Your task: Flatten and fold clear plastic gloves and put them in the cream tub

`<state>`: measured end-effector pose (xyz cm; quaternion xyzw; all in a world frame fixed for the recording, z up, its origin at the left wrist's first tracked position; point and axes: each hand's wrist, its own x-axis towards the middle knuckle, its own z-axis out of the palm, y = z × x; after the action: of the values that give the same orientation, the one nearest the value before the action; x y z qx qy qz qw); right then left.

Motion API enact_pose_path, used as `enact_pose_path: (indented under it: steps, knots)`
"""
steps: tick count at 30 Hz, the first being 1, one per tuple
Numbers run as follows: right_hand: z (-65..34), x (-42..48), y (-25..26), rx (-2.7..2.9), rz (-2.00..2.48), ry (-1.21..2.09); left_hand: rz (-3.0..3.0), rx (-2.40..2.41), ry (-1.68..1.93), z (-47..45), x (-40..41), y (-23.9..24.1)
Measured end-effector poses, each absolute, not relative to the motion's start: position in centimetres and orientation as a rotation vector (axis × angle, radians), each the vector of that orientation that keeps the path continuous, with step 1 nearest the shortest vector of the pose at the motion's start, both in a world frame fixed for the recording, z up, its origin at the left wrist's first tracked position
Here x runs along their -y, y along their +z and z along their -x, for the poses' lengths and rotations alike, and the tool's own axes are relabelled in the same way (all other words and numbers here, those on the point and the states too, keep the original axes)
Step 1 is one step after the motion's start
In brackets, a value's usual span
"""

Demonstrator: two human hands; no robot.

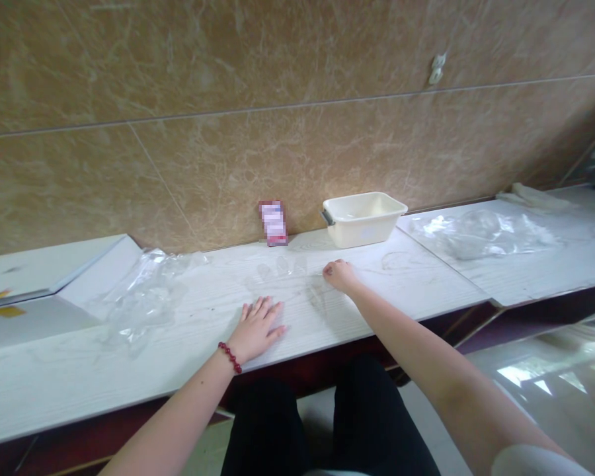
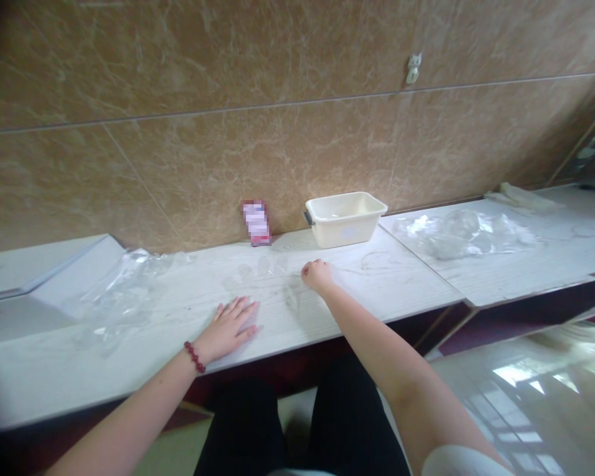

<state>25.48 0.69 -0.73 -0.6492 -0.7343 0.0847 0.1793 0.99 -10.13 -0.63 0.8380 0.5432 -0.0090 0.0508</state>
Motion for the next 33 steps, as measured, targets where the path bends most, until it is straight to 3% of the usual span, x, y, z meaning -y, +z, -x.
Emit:
enact_pose_path:
  steps: [7, 16, 20, 25, 33]
  knots:
    - [-25.0, -0.3, -0.5, 1.985, 1.775, 0.377, -2.649, -1.355, 0.174, -5.2, 6.5, 0.3]
    - [-24.9, 1.5, -1.6, 1.696, 1.618, 0.517, -2.739, -1.179, 0.152, -8.2, 3.6, -0.3]
    - [-24.6, 2.3, -2.5, 1.705, 1.435, 0.499, -2.667, -1.134, 0.366, -7.6, 2.9, -0.4]
    - [-24.0, 3.0, -2.4, 1.781, 1.28, 0.41, -2.084, -1.321, 0.823, -7.2, 1.9, -0.4]
    - [-23.6, 3.6, -2.0, 2.014, 1.277, 0.311, -1.199, -1.137, 0.825, -8.0, 2.0, -0.2]
